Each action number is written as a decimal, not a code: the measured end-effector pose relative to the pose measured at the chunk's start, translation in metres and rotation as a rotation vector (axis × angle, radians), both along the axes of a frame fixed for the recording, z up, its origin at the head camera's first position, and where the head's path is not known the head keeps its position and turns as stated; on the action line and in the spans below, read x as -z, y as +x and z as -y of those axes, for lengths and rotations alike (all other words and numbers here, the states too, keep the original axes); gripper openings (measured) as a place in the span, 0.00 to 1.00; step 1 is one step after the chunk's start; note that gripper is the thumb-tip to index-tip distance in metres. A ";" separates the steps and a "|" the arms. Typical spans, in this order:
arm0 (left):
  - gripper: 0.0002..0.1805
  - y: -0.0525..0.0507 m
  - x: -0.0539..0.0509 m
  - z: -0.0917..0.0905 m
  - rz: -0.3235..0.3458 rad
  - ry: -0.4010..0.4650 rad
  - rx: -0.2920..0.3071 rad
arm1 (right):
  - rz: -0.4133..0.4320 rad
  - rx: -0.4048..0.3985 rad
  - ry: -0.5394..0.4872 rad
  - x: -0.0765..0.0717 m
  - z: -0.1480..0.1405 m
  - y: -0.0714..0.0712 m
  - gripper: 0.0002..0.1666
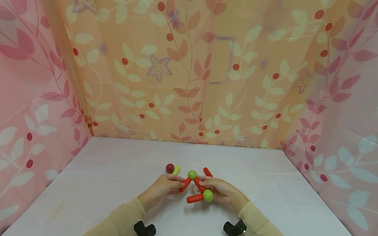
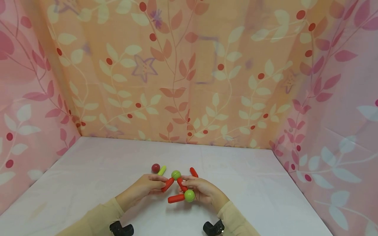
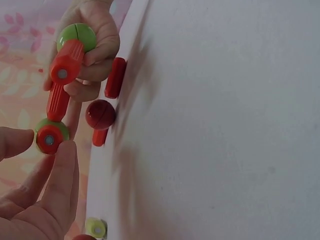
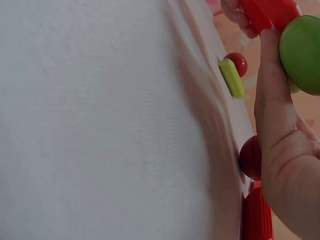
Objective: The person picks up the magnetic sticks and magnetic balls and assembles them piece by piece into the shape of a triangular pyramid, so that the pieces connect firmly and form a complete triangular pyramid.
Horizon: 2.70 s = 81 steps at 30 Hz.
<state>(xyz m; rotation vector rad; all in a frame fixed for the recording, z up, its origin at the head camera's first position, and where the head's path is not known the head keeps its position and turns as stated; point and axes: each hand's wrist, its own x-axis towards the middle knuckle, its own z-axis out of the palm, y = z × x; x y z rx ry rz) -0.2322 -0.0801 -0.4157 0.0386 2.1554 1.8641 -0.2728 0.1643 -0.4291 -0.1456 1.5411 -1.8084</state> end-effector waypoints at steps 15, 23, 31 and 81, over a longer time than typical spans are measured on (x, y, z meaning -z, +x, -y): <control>0.15 -0.006 0.002 -0.005 -0.015 -0.073 0.010 | 0.006 0.052 0.041 0.002 0.002 0.005 0.38; 0.12 -0.009 0.008 -0.001 0.013 -0.108 -0.014 | -0.034 0.040 0.115 0.004 0.009 0.008 0.37; 0.13 -0.013 0.013 0.002 0.013 -0.107 0.001 | -0.083 0.057 0.168 0.006 0.013 0.009 0.34; 0.10 -0.023 0.016 -0.001 -0.018 -0.308 -0.009 | -0.462 0.175 0.469 0.003 0.008 0.018 0.19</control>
